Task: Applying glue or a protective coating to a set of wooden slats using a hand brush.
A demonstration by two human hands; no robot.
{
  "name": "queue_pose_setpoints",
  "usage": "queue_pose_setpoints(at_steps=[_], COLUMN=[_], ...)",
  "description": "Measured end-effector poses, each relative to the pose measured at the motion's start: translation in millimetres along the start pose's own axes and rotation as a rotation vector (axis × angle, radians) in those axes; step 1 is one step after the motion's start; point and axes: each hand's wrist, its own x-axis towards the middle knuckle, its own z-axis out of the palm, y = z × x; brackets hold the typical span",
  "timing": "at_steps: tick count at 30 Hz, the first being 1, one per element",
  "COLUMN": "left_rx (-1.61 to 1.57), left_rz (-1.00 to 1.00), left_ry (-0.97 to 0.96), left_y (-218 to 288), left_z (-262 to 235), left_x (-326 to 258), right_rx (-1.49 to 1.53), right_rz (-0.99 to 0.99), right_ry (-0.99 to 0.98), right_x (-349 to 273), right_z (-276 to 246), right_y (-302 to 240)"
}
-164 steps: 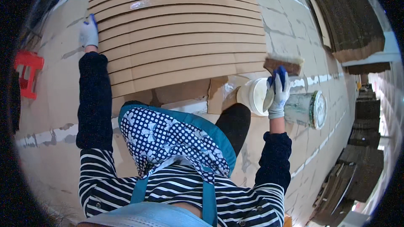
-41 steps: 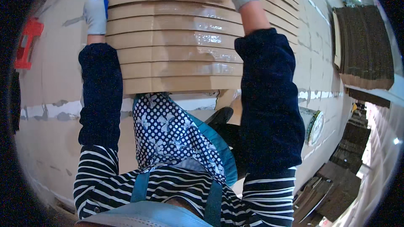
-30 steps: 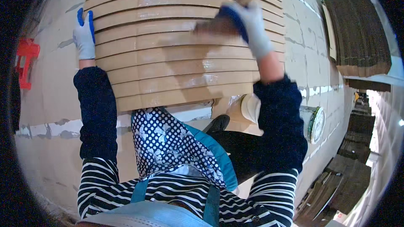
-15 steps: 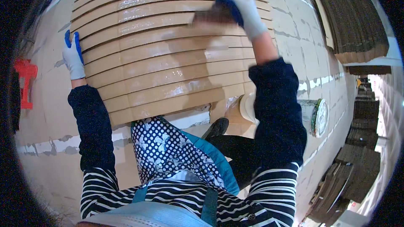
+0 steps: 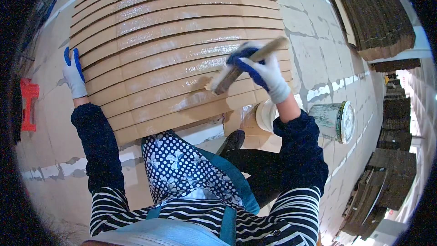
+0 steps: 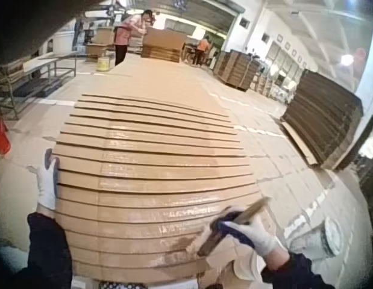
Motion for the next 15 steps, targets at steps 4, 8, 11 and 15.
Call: queue_pose_setpoints(at_steps=[4, 8, 11, 15], left_rx=[0.15, 0.13, 0.105, 0.038], left_rz=[-0.052, -0.04, -0.085, -0.135], left_ry=[-0.039, -0.031, -0.046, -0.047], left_y=[11.0, 17.6, 29.4, 28.7], left_z=[4.2, 0.9, 4.5, 1.0], left_x=[-2.7, -3.6, -6.1, -6.0], right_rx=[-0.126, -0.216, -0.313, -0.546], right_rz=[-0.158, 0.236, 0.064, -0.061], right_ry=[0.132, 0.107, -0.012, 0.066], right_x=[14.2, 37.7, 68.8, 138.1], right_z=[0.8, -13.8, -25.5, 1.8], right_y=[2.6, 23.1, 26.6, 15.6])
